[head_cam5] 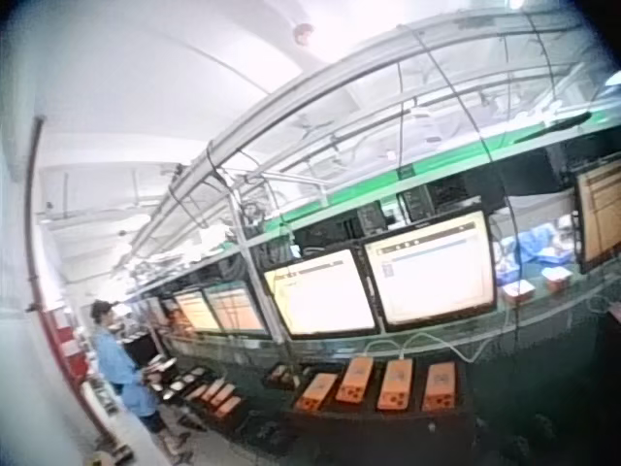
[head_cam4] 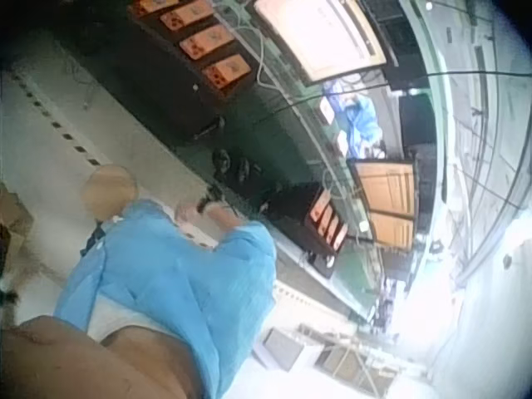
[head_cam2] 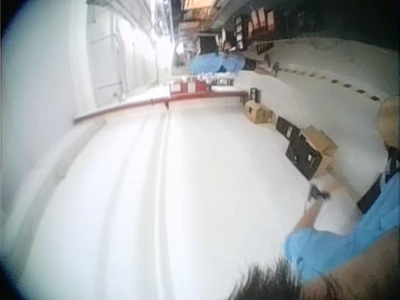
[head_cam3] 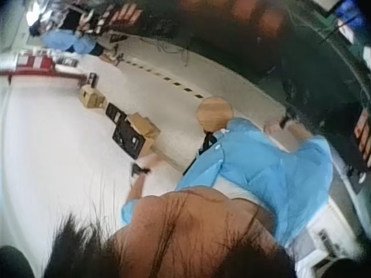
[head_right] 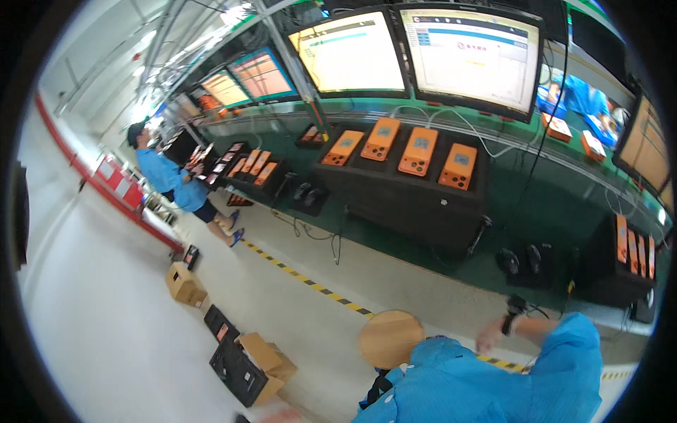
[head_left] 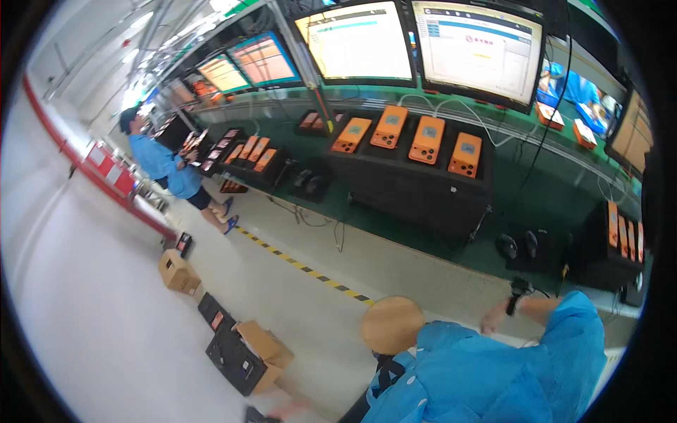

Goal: Scanning barcodes on handheld terminals and connecting them to cables for testing.

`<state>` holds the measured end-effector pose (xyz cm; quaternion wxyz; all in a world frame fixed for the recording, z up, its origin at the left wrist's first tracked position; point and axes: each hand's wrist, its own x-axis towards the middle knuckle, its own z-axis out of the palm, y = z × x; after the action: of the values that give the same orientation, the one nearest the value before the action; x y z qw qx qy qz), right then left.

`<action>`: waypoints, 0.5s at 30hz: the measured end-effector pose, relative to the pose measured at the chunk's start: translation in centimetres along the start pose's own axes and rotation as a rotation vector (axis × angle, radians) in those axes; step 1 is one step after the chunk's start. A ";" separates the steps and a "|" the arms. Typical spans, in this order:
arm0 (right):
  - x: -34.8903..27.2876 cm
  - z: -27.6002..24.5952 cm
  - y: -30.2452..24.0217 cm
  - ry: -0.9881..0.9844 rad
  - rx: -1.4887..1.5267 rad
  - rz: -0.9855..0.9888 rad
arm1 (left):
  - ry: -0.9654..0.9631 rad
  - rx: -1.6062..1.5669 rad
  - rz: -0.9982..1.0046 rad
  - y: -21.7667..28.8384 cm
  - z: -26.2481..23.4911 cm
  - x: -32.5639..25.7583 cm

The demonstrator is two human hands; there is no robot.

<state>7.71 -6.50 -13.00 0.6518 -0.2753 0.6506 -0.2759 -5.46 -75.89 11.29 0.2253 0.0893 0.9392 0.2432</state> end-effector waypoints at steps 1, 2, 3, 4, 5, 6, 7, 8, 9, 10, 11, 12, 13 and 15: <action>3.1 6.2 6.5 -0.199 0.091 -0.645 | -0.024 -0.141 -0.106 -2.8 2.1 -2.1; 3.7 13.8 2.2 -0.221 0.794 -0.132 | -0.052 -0.134 -0.162 -2.6 3.3 -1.5; 3.3 18.6 -2.4 -0.132 0.941 0.051 | -0.085 -0.141 -0.189 -2.7 3.8 -0.7; 3.5 20.5 -5.7 -0.081 0.958 0.128 | -0.099 -0.154 -0.215 -3.3 4.2 -0.3; 4.3 22.3 -8.1 -0.027 0.973 0.188 | -0.114 -0.157 -0.224 -3.6 4.4 0.1; 5.1 23.6 -10.4 0.016 0.998 0.216 | -0.128 -0.155 -0.224 -3.8 4.4 0.3; 5.0 23.1 -13.0 0.039 0.998 0.267 | -0.129 -0.175 -0.243 -4.8 4.4 0.2; 5.8 23.8 -14.8 0.074 1.012 0.286 | -0.141 -0.180 -0.240 -5.1 4.2 0.6; 6.2 24.3 -16.4 0.101 1.039 0.307 | -0.151 -0.179 -0.232 -5.5 4.0 0.9; 7.0 24.9 -17.7 0.136 1.060 0.320 | -0.165 -0.178 -0.220 -5.9 3.9 1.7; 7.5 25.5 -18.8 0.155 1.085 0.337 | -0.182 -0.176 -0.207 -6.2 3.8 2.3; 8.0 26.1 -19.9 0.177 1.097 0.349 | -0.197 -0.176 -0.199 -6.5 3.5 2.8; 8.7 26.4 -20.8 0.194 1.107 0.357 | -0.210 -0.172 -0.197 -7.1 3.4 2.6; 9.5 26.3 -21.3 0.223 1.112 0.370 | -0.216 -0.169 -0.189 -7.6 3.1 3.0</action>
<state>33.95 -28.20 -4.28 0.6630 0.2560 0.5102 -0.4843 -7.07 -80.36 4.00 0.3538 0.0067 0.8898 0.2882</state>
